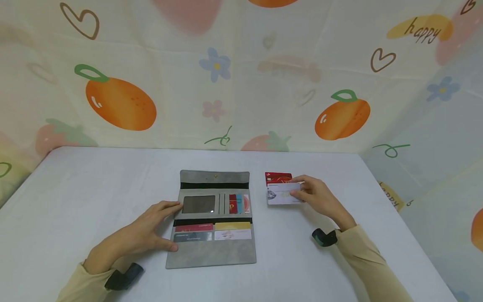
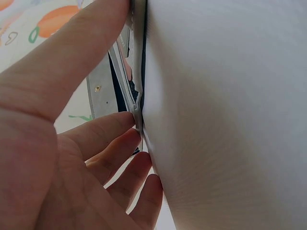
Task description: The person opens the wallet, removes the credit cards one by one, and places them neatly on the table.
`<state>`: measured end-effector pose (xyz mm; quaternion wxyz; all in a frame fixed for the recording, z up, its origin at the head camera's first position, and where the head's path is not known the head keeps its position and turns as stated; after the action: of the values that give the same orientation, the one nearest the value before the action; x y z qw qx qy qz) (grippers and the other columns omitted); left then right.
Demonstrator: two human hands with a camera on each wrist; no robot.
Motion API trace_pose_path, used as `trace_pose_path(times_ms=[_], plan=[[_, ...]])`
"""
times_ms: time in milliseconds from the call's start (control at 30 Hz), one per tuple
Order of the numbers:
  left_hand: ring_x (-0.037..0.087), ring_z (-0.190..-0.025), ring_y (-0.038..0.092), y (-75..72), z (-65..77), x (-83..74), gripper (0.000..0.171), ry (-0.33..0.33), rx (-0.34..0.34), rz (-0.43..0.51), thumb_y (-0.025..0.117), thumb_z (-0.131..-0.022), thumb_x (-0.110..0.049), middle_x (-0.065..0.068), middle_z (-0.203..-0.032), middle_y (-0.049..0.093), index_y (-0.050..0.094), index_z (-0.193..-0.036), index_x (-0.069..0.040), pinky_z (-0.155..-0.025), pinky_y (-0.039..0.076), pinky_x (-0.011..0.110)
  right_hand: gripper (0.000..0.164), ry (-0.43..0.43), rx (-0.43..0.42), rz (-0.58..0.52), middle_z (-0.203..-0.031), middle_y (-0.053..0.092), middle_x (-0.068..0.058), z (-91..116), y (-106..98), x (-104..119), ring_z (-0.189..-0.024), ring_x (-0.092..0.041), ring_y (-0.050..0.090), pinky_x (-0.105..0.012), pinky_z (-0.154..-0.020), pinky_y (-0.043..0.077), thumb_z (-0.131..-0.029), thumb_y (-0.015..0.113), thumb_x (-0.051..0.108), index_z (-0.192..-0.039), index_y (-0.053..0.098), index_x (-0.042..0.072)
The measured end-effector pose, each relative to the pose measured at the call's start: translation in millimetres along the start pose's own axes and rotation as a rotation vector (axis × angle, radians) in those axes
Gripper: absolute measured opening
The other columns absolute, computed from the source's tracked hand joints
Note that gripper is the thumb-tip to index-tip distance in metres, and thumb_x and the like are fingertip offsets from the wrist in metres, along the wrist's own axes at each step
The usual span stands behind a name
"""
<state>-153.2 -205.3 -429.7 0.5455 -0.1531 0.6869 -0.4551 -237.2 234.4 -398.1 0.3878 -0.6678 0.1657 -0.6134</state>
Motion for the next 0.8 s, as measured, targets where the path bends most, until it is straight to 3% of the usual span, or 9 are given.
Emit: trace_pose_path(times_ms=[200, 433, 633, 800], plan=[[0.047, -0.135, 0.037, -0.2, 0.5, 0.0, 0.102, -0.014, 0.009, 0.002, 0.089, -0.065, -0.047, 0.021, -0.147, 0.043, 0.046, -0.145, 0.0, -0.104, 0.036, 0.069, 0.038, 0.038, 0.016, -0.014, -0.08, 0.062, -0.008, 1, 1, -7, -0.073, -0.018, 0.056, -0.023, -0.063, 0.048, -0.095, 0.067, 0.017, -0.128, 0.06, 0.001], [0.047, -0.135, 0.037, 0.4, 0.7, -0.1, 0.102, -0.01, 0.005, -0.001, 0.088, -0.066, -0.049, 0.021, -0.148, 0.043, 0.046, -0.145, 0.001, -0.105, 0.036, 0.069, 0.038, 0.076, 0.056, -0.015, -0.067, 0.043, 0.0, -2, 8, -13, -0.07, -0.016, 0.049, -0.022, -0.059, 0.041, -0.096, 0.066, 0.02, -0.129, 0.061, 0.002], [0.046, -0.135, 0.038, 0.6, 0.1, -0.8, 0.102, -0.019, 0.005, -0.001, 0.089, -0.065, -0.048, 0.021, -0.147, 0.043, 0.046, -0.145, 0.0, -0.105, 0.036, 0.069, 0.037, 0.088, 0.043, 0.057, -0.089, 0.057, -0.01, -5, 12, -15, -0.085, -0.022, 0.056, -0.026, -0.07, 0.046, -0.095, 0.067, 0.02, -0.128, 0.063, 0.003], [0.046, -0.135, 0.037, 0.8, 0.0, -0.7, 0.102, -0.028, 0.012, 0.002, 0.089, -0.065, -0.047, 0.02, -0.148, 0.043, 0.046, -0.145, 0.0, -0.105, 0.036, 0.069, 0.038, 0.119, 0.032, 0.102, -0.102, 0.06, -0.015, -7, 14, -15, -0.094, -0.027, 0.059, -0.028, -0.077, 0.051, -0.094, 0.068, 0.02, -0.128, 0.064, 0.003]])
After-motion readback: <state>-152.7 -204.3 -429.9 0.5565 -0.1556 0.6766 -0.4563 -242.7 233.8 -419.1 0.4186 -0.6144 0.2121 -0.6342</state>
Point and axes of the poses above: each hand's wrist, its own z-axis away from the middle knuckle, its own y-axis out of the palm, x = y × z, the point moved 1 cm from there along -z, towards the middle knuckle
